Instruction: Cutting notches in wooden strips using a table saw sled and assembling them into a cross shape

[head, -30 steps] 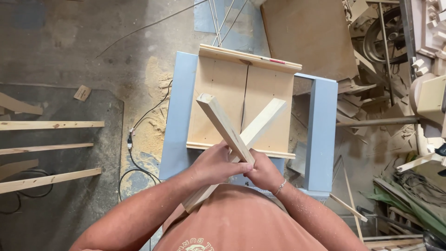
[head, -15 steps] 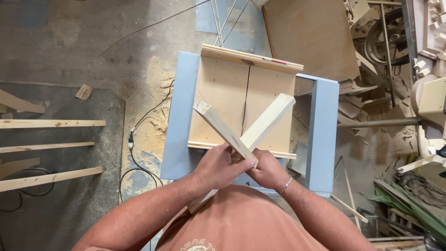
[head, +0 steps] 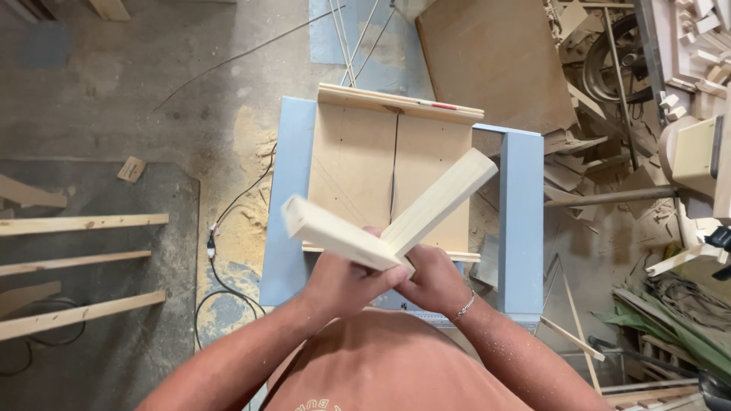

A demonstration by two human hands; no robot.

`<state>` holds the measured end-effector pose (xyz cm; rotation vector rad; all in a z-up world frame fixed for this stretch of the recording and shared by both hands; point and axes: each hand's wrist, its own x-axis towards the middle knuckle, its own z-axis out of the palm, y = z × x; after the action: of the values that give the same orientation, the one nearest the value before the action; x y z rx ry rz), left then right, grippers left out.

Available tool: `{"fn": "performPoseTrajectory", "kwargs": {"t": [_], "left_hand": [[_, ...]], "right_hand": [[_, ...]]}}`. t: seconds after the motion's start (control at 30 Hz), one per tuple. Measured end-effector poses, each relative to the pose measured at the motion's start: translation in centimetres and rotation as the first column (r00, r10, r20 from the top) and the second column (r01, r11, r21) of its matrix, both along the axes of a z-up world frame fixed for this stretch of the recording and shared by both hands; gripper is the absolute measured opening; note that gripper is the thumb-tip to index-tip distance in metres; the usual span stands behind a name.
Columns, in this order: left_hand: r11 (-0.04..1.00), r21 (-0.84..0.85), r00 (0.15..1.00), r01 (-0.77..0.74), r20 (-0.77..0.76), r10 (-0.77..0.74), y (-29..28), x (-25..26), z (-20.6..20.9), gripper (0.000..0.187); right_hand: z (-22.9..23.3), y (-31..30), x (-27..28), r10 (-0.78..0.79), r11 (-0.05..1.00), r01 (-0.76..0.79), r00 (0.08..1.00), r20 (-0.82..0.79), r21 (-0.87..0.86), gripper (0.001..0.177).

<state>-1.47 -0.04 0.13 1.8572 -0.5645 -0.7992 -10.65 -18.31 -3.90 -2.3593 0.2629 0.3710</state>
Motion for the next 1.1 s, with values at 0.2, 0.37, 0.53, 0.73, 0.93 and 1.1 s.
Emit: {"fn": "performPoseTrajectory", "kwargs": {"t": [0.2, 0.37, 0.53, 0.73, 0.93, 1.1], "left_hand": [[0.947, 0.137, 0.956, 0.29, 0.006, -0.294, 1.0, 0.1, 0.0, 0.073], [0.948, 0.03, 0.948, 0.316, 0.028, -0.316, 1.5, 0.4, 3.1, 0.066], [0.969, -0.012, 0.967, 0.247, 0.061, -0.246, 2.9, -1.0, 2.4, 0.058], [0.928, -0.293, 0.972, 0.229, 0.016, -0.235, 2.8, -1.3, 2.4, 0.043], [0.956, -0.136, 0.965, 0.261, 0.069, -0.254, 3.5, -2.3, 0.6, 0.044], [0.969, -0.071, 0.968, 0.238, 0.102, -0.23, 3.4, -2.2, -0.1, 0.051]], "right_hand": [[3.7, 0.3, 0.3, -0.014, 0.899, -0.038, 0.993, 0.117, 0.436, 0.066], [3.7, 0.5, -0.6, 0.057, 0.854, -0.235, 0.929, 0.365, 0.465, 0.067], [3.6, 1.3, -1.6, 0.101, 0.866, -0.254, 0.932, 0.348, 0.43, 0.064], [3.4, 2.0, -2.6, 0.044, 0.852, -0.189, 0.956, 0.292, 0.489, 0.065], [2.5, 2.3, -3.7, 0.056, 0.882, -0.226, 0.921, 0.385, 0.413, 0.063], [3.6, 2.7, -3.1, -0.004, 0.91, -0.113, 0.96, 0.281, 0.399, 0.072]]}}
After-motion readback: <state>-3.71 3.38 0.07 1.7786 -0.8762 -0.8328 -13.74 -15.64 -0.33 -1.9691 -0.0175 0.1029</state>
